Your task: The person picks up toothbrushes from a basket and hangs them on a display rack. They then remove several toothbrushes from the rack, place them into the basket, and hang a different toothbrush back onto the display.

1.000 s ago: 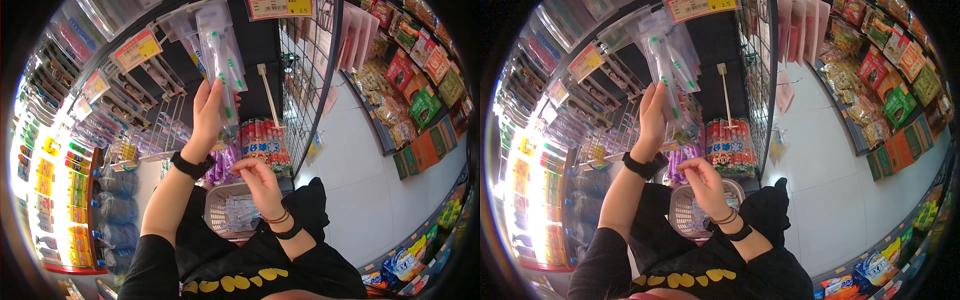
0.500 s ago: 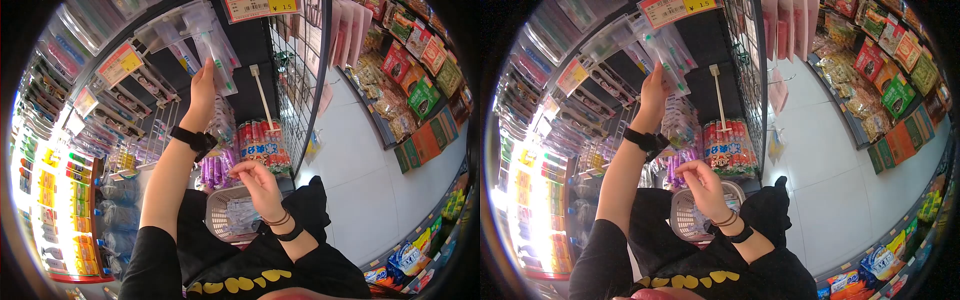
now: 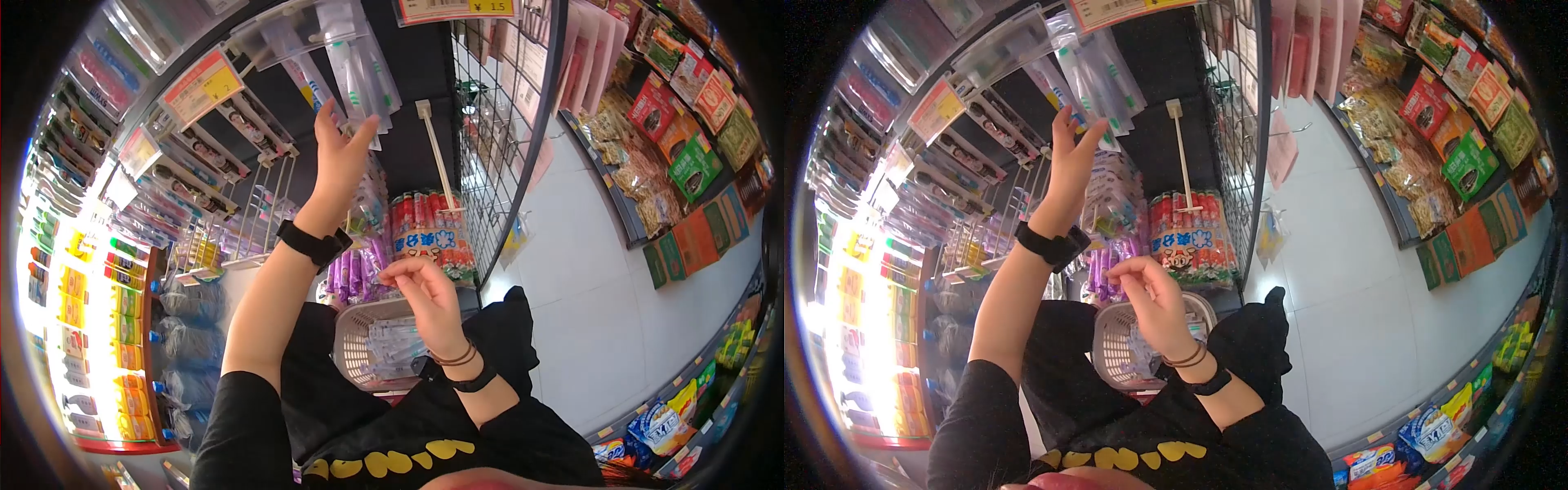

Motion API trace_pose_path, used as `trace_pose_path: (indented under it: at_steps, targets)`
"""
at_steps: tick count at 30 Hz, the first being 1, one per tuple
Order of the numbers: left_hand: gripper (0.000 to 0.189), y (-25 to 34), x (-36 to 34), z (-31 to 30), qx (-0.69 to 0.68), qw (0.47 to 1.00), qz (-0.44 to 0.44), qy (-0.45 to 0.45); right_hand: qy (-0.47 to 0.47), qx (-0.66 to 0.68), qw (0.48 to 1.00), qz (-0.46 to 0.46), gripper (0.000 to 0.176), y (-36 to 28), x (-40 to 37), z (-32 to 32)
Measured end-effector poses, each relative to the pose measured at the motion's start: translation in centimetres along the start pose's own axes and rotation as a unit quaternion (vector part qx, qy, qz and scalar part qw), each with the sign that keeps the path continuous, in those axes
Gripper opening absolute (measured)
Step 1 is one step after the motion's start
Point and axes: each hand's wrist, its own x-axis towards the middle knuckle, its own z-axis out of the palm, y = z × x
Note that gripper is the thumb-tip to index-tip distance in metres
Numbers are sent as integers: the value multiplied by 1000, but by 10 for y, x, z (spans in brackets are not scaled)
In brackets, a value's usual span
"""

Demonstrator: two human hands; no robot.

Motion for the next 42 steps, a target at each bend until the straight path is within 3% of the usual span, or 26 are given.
trace_pose_path:
  at_steps: [1,3,10,13,16,21,24,26,28,30,31,33,35,37,38,40,42]
  targets:
    - [69,2,1,0,0,1000,0,3,-1,-1,1000,0,12,1,1,1]
    - [76,4,3,0,-89,993,4,-76,-5,-12,1000,8,12,3,1,4]
    - [71,-1,-32,-31,-113,988,-60,-90,13,-34,999,21,12,2,0,12]
    - [50,28,-82,-68,-237,941,-122,-207,19,-67,998,-3,12,6,2,8]
    - [33,0,-113,-105,-313,884,-217,-269,54,-69,996,10,12,11,6,2]
    - [27,-86,-147,-140,-288,907,-270,-151,64,-82,994,36,12,48,12,-11]
    - [25,-128,-158,-153,-316,897,-301,-77,50,-146,984,92,12,76,17,-12]
    - [24,-156,-169,-154,-250,909,-331,-37,21,-183,966,180,12,93,16,-5]
    - [24,-165,-178,-151,-260,875,-404,56,-11,-199,959,200,13,126,17,-6]
    - [24,-164,-173,-153,-379,831,-406,39,-49,-271,930,242,14,165,15,-5]
    - [23,-159,-168,-156,-381,839,-387,21,-81,-281,922,252,16,198,12,-17]
    - [21,-156,-162,-162,-389,849,-356,-13,-155,-408,858,269,23,278,-1,-55]
    - [21,-160,-162,-170,-397,844,-361,-14,-229,-525,750,331,30,322,-15,-57]
    - [21,-163,-164,-179,-406,837,-366,-21,-267,-600,692,301,34,379,-49,-84]
    - [21,-163,-165,-185,-406,836,-369,-17,-270,-599,690,304,34,380,-54,-82]
    - [19,-163,-165,-199,-413,828,-379,0,-330,-739,483,332,53,378,-65,-79]
    - [19,-166,-170,-209,-423,819,-386,31,-321,-746,475,339,59,385,-76,-99]
